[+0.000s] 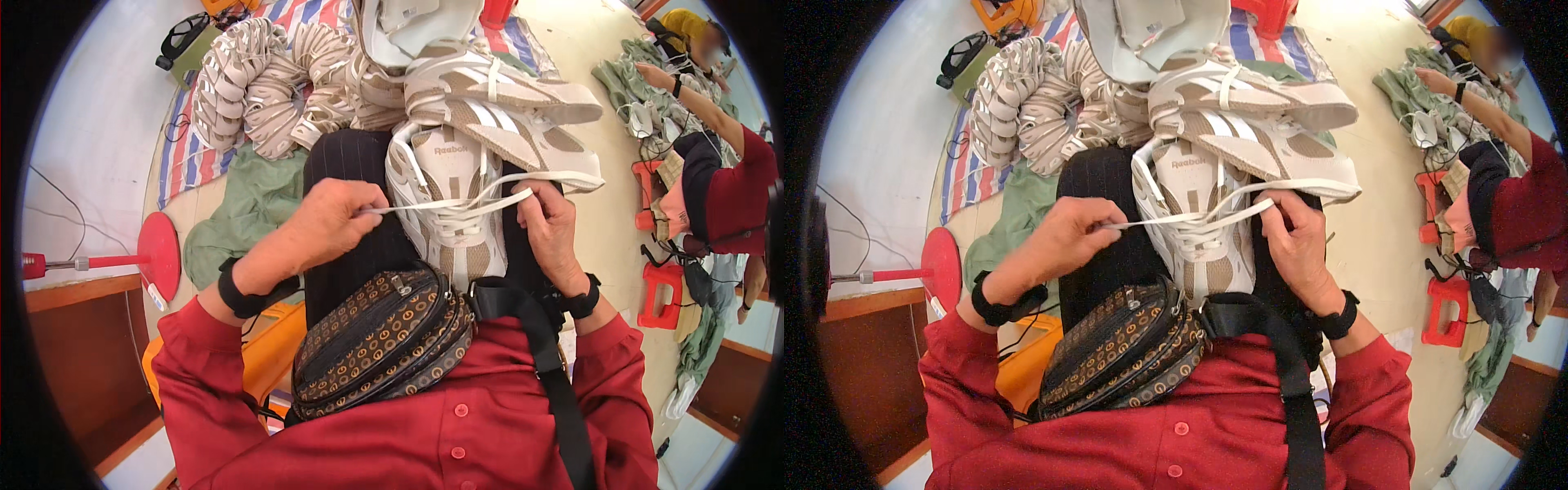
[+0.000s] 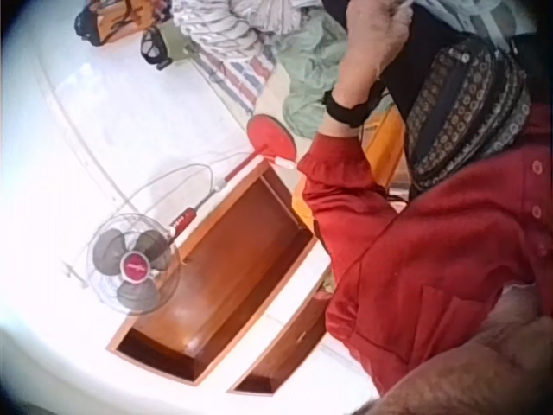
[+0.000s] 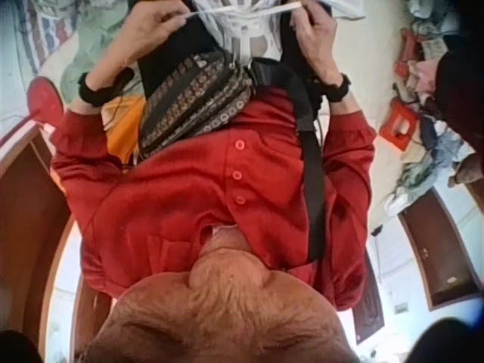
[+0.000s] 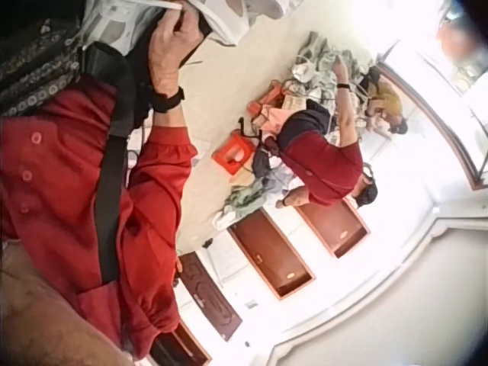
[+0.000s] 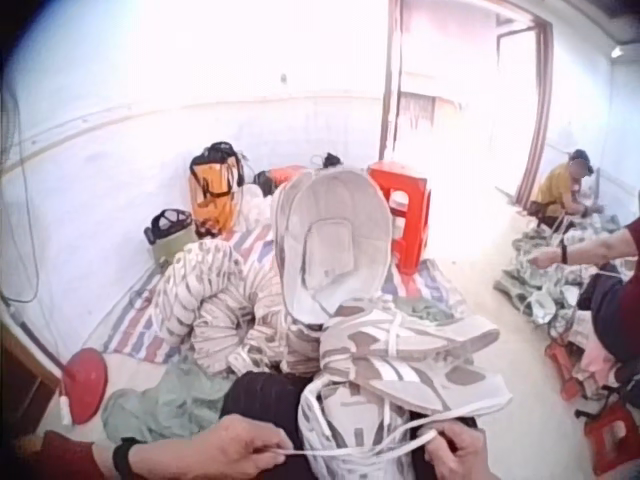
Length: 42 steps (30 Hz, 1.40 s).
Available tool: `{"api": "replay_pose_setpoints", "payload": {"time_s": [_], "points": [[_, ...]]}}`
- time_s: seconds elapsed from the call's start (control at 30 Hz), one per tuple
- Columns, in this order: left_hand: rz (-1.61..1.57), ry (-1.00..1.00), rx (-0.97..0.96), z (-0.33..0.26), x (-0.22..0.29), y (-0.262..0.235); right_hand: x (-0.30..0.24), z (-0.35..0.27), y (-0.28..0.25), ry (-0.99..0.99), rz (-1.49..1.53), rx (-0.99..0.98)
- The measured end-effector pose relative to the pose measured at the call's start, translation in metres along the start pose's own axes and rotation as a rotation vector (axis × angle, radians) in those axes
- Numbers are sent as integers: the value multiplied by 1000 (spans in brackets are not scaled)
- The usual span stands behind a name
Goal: The recorder is lacing a white and tan Reebok athletic shoe.
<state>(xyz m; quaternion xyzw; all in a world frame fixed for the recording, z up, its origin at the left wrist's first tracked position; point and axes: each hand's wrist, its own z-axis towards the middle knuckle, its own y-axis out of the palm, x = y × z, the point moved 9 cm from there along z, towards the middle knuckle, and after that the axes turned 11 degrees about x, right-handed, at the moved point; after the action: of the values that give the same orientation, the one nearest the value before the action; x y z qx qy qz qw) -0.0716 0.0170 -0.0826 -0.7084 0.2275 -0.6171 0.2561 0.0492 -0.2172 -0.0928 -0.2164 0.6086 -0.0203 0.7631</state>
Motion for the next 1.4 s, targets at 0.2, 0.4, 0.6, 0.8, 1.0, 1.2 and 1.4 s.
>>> {"api": "replay_pose_setpoints", "payload": {"time_s": [0.2, 0.4, 0.6, 0.8, 1.0, 1.2, 1.4], "points": [[346, 274, 330, -22, 14, -48, -21, -6, 19, -239, -131, -152], [556, 71, 211, -58, -67, -79, -27, -5, 36, -293, -241, -239], [690, -87, 123, -80, -110, -86, -55, -15, 30, -400, -224, -199], [508, 153, 237, -61, -21, -62, -111, -24, 32, -813, -276, -121], [415, 382, 261, -24, 44, -16, -90, -12, 45, -777, -642, -225], [434, 415, 147, -4, 29, 12, -73, -15, 44, -806, -786, -297], [466, 524, 229, 1, 38, 6, -73, -5, 33, -461, -354, -406]]}}
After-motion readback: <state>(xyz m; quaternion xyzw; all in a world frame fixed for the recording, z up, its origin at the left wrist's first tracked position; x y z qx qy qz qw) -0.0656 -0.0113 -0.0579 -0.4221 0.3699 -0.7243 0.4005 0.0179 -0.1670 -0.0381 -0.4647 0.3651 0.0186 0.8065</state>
